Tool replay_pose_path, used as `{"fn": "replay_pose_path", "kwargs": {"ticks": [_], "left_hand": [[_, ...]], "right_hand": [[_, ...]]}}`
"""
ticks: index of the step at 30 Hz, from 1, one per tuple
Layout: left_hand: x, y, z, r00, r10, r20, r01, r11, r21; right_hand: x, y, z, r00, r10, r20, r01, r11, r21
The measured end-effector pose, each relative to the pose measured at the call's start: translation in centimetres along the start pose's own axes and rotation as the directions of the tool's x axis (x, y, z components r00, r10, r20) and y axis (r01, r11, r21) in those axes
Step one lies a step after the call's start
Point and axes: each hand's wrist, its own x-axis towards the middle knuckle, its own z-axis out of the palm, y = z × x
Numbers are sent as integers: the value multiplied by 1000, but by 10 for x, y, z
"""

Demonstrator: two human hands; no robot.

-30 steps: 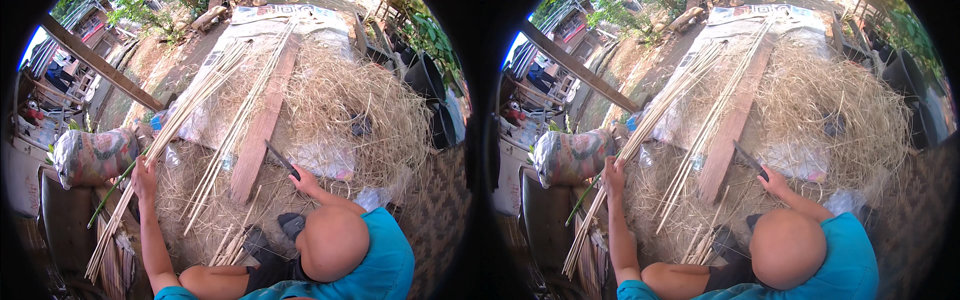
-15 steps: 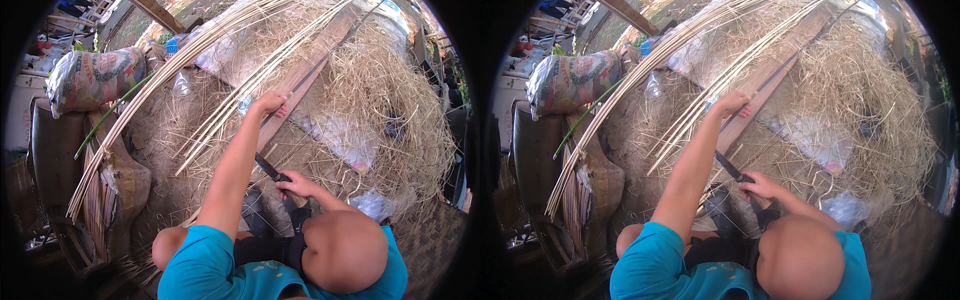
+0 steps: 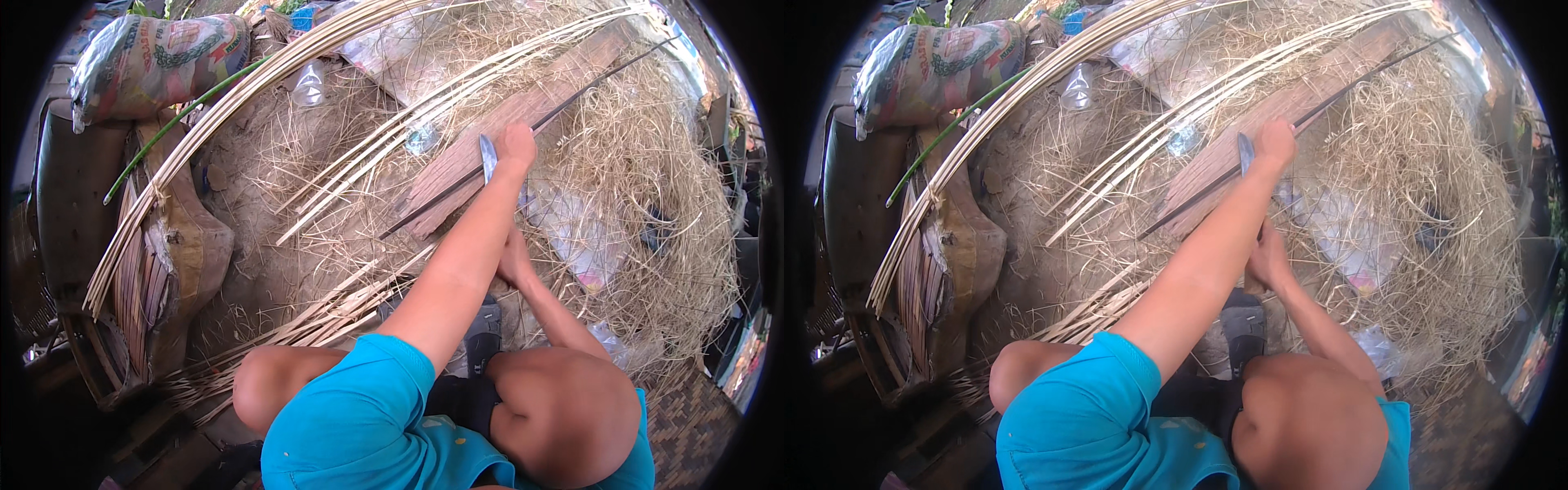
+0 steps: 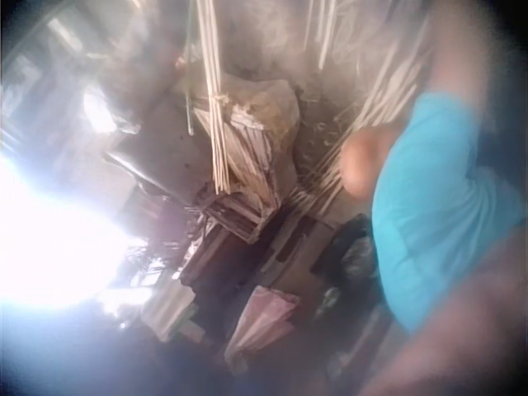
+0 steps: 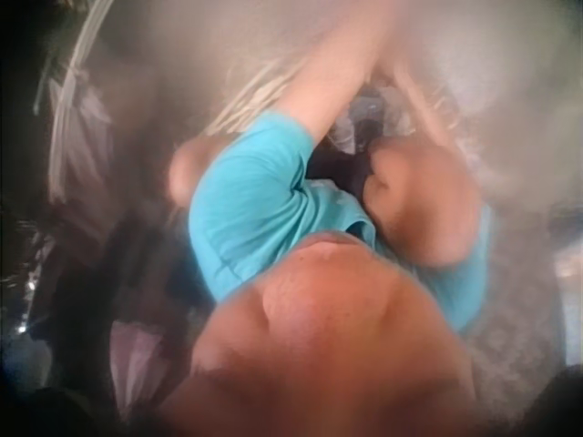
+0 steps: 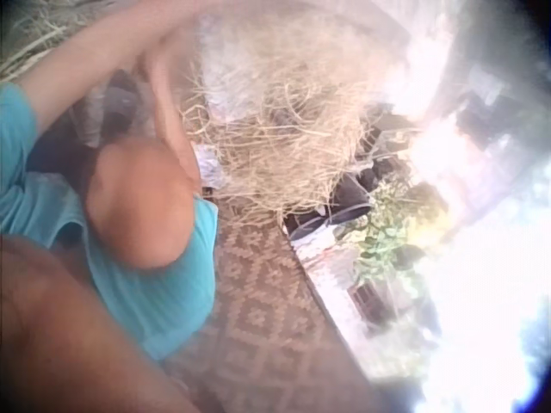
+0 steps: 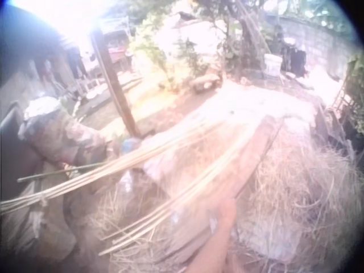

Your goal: The person sits on the ground and uses a knife to split long bamboo sticks into thin strips. They repeatedly position each stick on a wooden board and draw the knife along its length to produce uniform strips.

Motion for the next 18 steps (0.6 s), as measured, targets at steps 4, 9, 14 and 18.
{"fn": "replay_pose_path", "kwargs": {"ticks": [4,9,14,18], "left_hand": [[2,-5,-6,997,-44,-57,44,999,12],[1,7,-16,985,47,164,-73,986,152],[12,-14,-14,997,72,42,-79,981,177],[2,-7,-18,985,141,95,-153,979,133]], "right_hand": [[-53,-24,45,828,46,558,29,992,-126],[-8,-5,-1,971,134,197,-136,991,-5],[-50,-11,44,872,234,431,-223,972,-76],[-41,-1,38,849,-94,519,193,971,-140]]}}
